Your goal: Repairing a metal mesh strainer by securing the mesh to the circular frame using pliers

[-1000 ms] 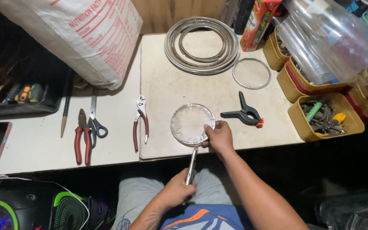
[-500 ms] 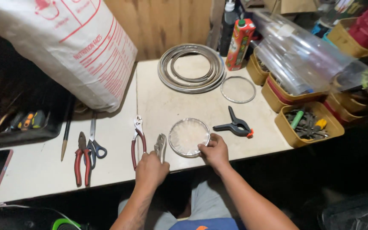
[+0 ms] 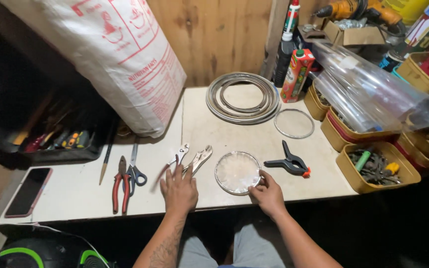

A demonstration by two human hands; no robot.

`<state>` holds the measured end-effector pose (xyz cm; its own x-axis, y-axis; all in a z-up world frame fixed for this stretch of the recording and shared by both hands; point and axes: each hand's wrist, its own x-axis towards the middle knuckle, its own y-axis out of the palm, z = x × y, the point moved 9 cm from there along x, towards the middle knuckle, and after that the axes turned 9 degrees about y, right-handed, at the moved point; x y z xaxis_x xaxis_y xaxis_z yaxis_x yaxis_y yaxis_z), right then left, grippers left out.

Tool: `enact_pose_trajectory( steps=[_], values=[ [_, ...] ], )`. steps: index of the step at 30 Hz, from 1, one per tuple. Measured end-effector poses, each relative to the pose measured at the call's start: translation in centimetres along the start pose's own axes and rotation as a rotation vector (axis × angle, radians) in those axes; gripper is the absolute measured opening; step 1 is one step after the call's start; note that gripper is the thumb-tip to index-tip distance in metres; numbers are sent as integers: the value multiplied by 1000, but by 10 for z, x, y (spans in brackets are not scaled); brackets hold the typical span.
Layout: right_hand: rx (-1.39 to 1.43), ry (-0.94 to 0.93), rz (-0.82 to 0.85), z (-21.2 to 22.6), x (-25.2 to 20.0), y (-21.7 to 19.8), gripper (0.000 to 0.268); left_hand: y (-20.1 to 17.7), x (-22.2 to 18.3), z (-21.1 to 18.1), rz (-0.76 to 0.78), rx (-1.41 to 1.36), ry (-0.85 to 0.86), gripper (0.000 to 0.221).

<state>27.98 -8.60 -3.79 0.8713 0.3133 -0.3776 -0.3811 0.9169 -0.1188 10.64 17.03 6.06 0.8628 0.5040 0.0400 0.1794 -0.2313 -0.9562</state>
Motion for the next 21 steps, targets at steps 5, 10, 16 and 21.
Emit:
enact_pose_trajectory(
  steps=[5,10,16,21],
  values=[
    [-57,-28,15,-7,12,2,84,7,0,19,-108,30,-95,54],
    [7,-11,87,-17,21,4,90,34,-2,45,-223,-16,-275,77],
    [1,-21,163,-8,15,6,94,25,-19,-25,-599,47,346,75],
    [-18,-30,234,-5,7,16,68,60,-25,-100,-254,-54,701,89]
  ],
)
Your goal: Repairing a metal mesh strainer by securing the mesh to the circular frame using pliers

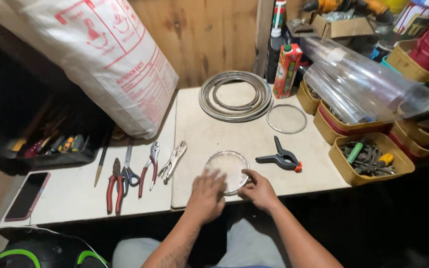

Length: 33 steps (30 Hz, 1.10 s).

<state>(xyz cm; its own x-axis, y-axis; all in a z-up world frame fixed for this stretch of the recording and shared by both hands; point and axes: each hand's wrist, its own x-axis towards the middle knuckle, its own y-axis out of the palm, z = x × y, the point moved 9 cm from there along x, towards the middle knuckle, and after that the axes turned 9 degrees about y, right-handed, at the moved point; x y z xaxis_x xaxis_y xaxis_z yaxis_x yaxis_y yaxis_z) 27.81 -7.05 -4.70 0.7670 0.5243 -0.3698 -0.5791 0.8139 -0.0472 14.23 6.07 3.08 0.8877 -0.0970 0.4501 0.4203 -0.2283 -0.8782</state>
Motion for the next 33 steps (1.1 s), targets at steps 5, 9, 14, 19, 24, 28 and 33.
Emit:
enact_pose_trajectory(
  steps=[5,9,14,19,24,28,33],
  values=[
    [-14,-11,31,-30,26,-3,76,13,21,12,216,13,-69,37],
    [-100,21,19,-23,18,0,73,43,11,28,271,-17,-132,36],
    [-746,-155,-161,42,-27,8,63,22,14,13,162,104,9,26],
    [-1135,-621,-147,82,-67,38,37,-1,18,-8,27,225,206,11],
    [-1179,-752,79,63,-47,61,28,5,24,-8,40,230,283,18],
    [-1165,-688,80,53,-29,59,27,14,25,-5,21,214,325,20],
    [-1134,-646,83,49,-25,59,19,19,22,0,-10,176,368,20]
  ],
)
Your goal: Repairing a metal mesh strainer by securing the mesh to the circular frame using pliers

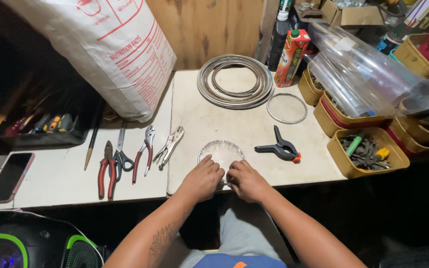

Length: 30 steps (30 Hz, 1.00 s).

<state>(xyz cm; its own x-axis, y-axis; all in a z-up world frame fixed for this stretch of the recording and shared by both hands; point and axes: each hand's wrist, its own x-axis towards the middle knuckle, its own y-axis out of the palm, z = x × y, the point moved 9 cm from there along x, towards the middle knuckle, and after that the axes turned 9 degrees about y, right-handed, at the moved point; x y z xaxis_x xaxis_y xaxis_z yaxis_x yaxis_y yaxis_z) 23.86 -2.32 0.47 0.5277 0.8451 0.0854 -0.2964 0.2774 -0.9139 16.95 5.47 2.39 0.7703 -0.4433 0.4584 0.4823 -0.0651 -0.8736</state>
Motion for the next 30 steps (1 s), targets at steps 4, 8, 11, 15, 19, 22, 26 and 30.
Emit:
enact_pose_trajectory(
  steps=[4,8,11,15,19,22,26,30],
  values=[
    [-53,-47,-17,2,-8,1,24,7,-8,-1,18,-87,66,19],
    [-10,-110,-150,2,-15,-8,16,8,-13,-5,-22,-53,129,16],
    [-12,-165,-221,-1,-15,-9,19,4,-15,-5,-72,-39,179,15],
    [-31,-284,-343,-2,-18,-10,23,-11,-16,-7,-121,-23,221,15],
    [-34,-346,-377,4,-19,-18,21,-14,-18,-10,-123,18,231,14],
    [-46,-383,-361,12,-22,-24,16,-4,-27,-9,-56,75,194,14],
    [-53,-414,-456,14,-35,-28,13,-14,-33,-15,-93,106,124,15],
    [-47,-414,-342,24,-47,-39,12,-60,-19,-25,-121,106,59,17]
  ],
)
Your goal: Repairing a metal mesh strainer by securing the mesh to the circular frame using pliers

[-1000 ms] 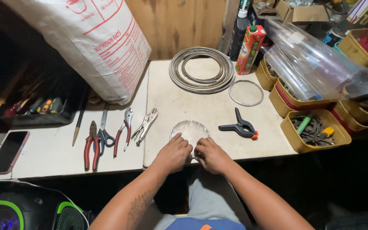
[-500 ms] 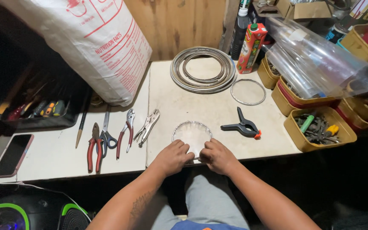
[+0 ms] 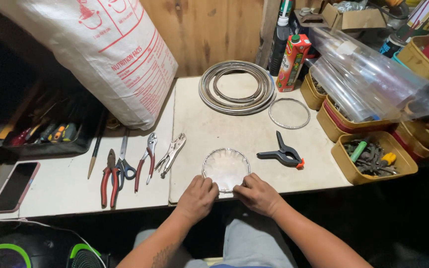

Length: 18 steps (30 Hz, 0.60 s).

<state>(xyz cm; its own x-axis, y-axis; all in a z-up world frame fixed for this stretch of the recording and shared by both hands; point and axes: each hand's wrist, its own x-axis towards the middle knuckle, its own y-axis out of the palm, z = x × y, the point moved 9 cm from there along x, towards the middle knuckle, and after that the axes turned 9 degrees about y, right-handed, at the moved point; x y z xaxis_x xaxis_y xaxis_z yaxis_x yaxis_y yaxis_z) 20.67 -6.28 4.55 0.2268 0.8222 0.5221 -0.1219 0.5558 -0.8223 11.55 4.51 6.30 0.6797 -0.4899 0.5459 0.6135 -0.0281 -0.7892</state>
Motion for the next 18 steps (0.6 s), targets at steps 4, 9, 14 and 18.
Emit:
enact_pose_trajectory(
  steps=[4,9,14,18],
  values=[
    [10,-16,-41,13,4,-17,11,-3,-3,-5,-12,10,-96,24],
    [-34,-4,-114,20,0,-26,20,-12,0,-4,-16,-52,-270,35],
    [63,135,-109,-5,1,-6,6,24,21,19,43,-182,-472,17],
    [68,460,-198,-62,-1,24,20,22,45,60,74,-92,-660,43]
  ],
)
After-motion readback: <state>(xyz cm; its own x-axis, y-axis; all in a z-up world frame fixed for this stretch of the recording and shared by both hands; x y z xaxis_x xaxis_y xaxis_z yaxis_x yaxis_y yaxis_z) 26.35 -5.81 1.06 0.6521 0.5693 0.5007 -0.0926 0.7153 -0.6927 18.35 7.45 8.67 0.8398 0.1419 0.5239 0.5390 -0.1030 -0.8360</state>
